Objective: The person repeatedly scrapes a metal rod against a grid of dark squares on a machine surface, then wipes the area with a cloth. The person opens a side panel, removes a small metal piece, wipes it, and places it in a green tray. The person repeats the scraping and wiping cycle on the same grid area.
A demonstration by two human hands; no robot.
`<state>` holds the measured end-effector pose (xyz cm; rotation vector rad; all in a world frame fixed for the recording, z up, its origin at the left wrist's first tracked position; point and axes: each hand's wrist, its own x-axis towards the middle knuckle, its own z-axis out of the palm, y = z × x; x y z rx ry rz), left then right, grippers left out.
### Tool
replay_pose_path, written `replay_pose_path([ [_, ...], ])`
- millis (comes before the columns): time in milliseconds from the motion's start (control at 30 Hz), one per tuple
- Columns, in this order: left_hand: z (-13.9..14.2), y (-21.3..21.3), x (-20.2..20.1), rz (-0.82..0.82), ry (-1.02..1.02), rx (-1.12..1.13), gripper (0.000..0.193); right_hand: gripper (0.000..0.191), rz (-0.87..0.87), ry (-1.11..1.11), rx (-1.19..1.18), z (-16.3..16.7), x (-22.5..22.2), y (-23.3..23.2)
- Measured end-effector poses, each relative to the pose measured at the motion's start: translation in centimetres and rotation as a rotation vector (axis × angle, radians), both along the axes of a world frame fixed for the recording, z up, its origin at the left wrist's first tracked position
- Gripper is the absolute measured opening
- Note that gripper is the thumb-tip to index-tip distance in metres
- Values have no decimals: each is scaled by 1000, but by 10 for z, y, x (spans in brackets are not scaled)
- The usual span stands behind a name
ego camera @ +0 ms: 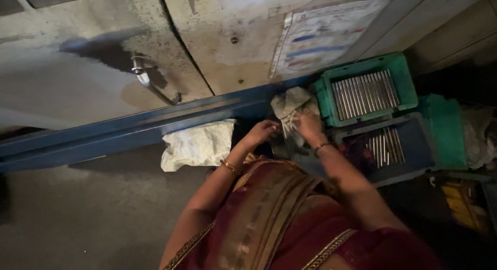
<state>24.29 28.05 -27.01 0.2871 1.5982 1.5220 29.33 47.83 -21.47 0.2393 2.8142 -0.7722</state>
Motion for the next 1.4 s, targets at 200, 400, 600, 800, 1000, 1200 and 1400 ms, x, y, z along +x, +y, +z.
replay_pose_path([
  [200,16,-19,-10,3,172,-18,50,47,-341,103,-570,42,-32,21],
  [400,20,-10,-33,194,189,143,63,60,-141,41,-1339,102,-8,18],
  [600,27,38,-19,186,-274,559,58,69,-235,140,-1330,68,-12,-64],
  [800,49,56,-17,334,-282,738,53,78,-349,492,-398,49,-22,-86],
  [1000,66,47,-18,392,-181,737,51,68,-119,710,-185,45,-16,-90],
  [1200,70,44,-21,386,-300,831,45,66,-44,825,-218,48,-14,-83],
  [1400,67,43,-30,393,-501,788,42,53,118,843,-201,62,-8,-71],
])
